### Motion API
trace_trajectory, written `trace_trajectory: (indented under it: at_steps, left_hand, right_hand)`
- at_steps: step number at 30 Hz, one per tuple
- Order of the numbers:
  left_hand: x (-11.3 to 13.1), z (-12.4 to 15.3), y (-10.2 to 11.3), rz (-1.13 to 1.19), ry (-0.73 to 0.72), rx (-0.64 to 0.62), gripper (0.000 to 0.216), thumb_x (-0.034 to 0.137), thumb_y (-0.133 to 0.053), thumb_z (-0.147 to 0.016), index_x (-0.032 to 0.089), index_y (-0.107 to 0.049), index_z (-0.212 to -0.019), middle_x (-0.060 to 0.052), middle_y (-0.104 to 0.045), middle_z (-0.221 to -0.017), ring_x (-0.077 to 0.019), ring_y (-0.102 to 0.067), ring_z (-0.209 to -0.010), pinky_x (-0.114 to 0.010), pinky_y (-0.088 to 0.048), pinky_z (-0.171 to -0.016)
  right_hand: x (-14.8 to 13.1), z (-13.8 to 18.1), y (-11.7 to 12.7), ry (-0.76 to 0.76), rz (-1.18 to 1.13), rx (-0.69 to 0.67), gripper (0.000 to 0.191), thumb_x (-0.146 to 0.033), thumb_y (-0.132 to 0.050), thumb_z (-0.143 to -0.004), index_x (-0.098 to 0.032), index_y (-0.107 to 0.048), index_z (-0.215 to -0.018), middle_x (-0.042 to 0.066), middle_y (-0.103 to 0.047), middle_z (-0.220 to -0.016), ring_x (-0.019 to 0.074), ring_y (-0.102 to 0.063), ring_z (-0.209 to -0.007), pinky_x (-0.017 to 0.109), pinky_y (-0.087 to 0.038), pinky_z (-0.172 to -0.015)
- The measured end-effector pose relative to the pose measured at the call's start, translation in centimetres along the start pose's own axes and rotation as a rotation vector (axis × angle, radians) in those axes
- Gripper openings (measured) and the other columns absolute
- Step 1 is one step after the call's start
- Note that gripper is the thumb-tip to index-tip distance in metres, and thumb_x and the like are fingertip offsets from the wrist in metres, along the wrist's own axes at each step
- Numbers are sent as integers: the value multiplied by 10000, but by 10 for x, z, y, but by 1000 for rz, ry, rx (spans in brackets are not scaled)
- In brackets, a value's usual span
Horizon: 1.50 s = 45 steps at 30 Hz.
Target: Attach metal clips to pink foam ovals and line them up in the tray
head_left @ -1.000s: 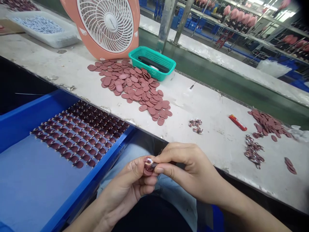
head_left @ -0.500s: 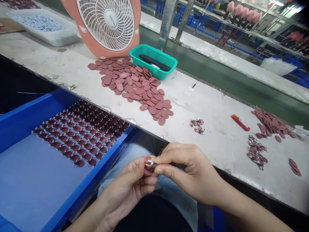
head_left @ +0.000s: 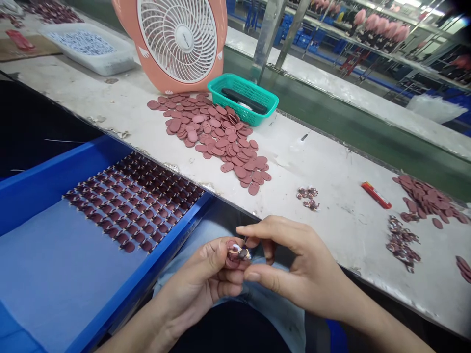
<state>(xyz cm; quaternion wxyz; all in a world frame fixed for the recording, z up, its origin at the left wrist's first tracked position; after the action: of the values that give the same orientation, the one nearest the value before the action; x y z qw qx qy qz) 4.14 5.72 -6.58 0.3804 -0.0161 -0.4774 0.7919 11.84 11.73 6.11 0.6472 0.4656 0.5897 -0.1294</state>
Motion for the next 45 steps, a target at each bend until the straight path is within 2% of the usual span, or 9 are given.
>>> trace_trajectory:
  at_steps: [6,12,22,26,28,31,35,39,45]
  left_hand:
    - [0,1,1,29,7,0,318,367,-930,-604,167,-787,-806,-5,-753,-627,-98,-691,-525,-168,-607,-540]
    - [-2,0,7,59,-5,52,356,363,-943,-565,175,-785,-822,6,-740,-604,-102,-692,-520,-165,-604,-535]
    - [2,2,9,56,-13,35,351,375,-943,-571,177,-787,-817,14,-732,-616,-91,-683,-523,-175,-607,-529]
    - [9,-4,12,-11,-26,20,506,521,-887,-599,159,-779,-936,-25,-746,-689,-135,-718,-593,-196,-605,-518]
    - [17,-5,22,-49,-84,86,557,564,-852,-626,161,-762,-999,-40,-751,-748,-142,-713,-622,-201,-596,-510]
    - [36,4,41,-89,-294,259,403,457,-888,-645,178,-731,-889,14,-688,-692,-103,-614,-556,-191,-552,-476]
    - [57,21,43,-181,-522,339,330,336,-928,-605,172,-694,-771,19,-654,-653,-118,-566,-576,-204,-513,-485]
    - [72,30,48,-239,-617,393,242,281,-899,-652,179,-697,-738,-12,-726,-753,-130,-594,-631,-192,-488,-489]
    - [87,44,66,-356,-661,507,150,264,-843,-729,181,-721,-759,-64,-804,-907,-166,-660,-706,-218,-516,-547]
  right_hand:
    - [2,1,-6,31,-27,19,140,-187,-686,-910,-206,-758,-1029,33,-722,-848,129,-657,-769,255,-531,-702]
    - [3,-2,-10,3,-51,28,70,-203,-699,-902,-184,-765,-914,28,-714,-788,123,-651,-712,238,-518,-657]
    - [6,-9,-15,-20,-48,-29,70,-218,-694,-907,-207,-760,-925,22,-714,-794,124,-641,-716,245,-508,-647]
    - [6,-13,-14,31,0,1,144,-205,-673,-918,-232,-736,-1044,16,-716,-856,119,-650,-737,243,-529,-664]
    - [3,-13,-11,104,102,91,166,-182,-658,-918,-213,-721,-1068,35,-710,-887,128,-660,-744,248,-548,-660]
    - [-7,-9,-16,264,396,267,180,-131,-652,-904,-162,-698,-1075,70,-695,-870,160,-651,-743,277,-554,-638]
    - [-20,-5,-46,493,711,360,246,-99,-672,-885,-115,-658,-1130,82,-700,-795,173,-599,-666,309,-524,-584]
    - [-22,-10,-67,593,684,361,247,-49,-681,-860,-85,-652,-1103,92,-705,-771,173,-596,-648,313,-502,-559]
    - [-12,-27,-87,584,557,328,158,-66,-649,-891,-122,-660,-1038,82,-703,-781,168,-603,-665,307,-511,-580]
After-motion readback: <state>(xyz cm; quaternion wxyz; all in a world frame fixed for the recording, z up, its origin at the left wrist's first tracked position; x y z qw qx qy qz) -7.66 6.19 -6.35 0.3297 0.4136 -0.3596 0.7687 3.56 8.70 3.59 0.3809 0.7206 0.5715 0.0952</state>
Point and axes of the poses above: each hand's wrist, its own z-axis away from the middle knuckle, its own y-axis out of the back of the hand, x = y × z, the point moved 10 cm from there along -z, towards the middle knuckle
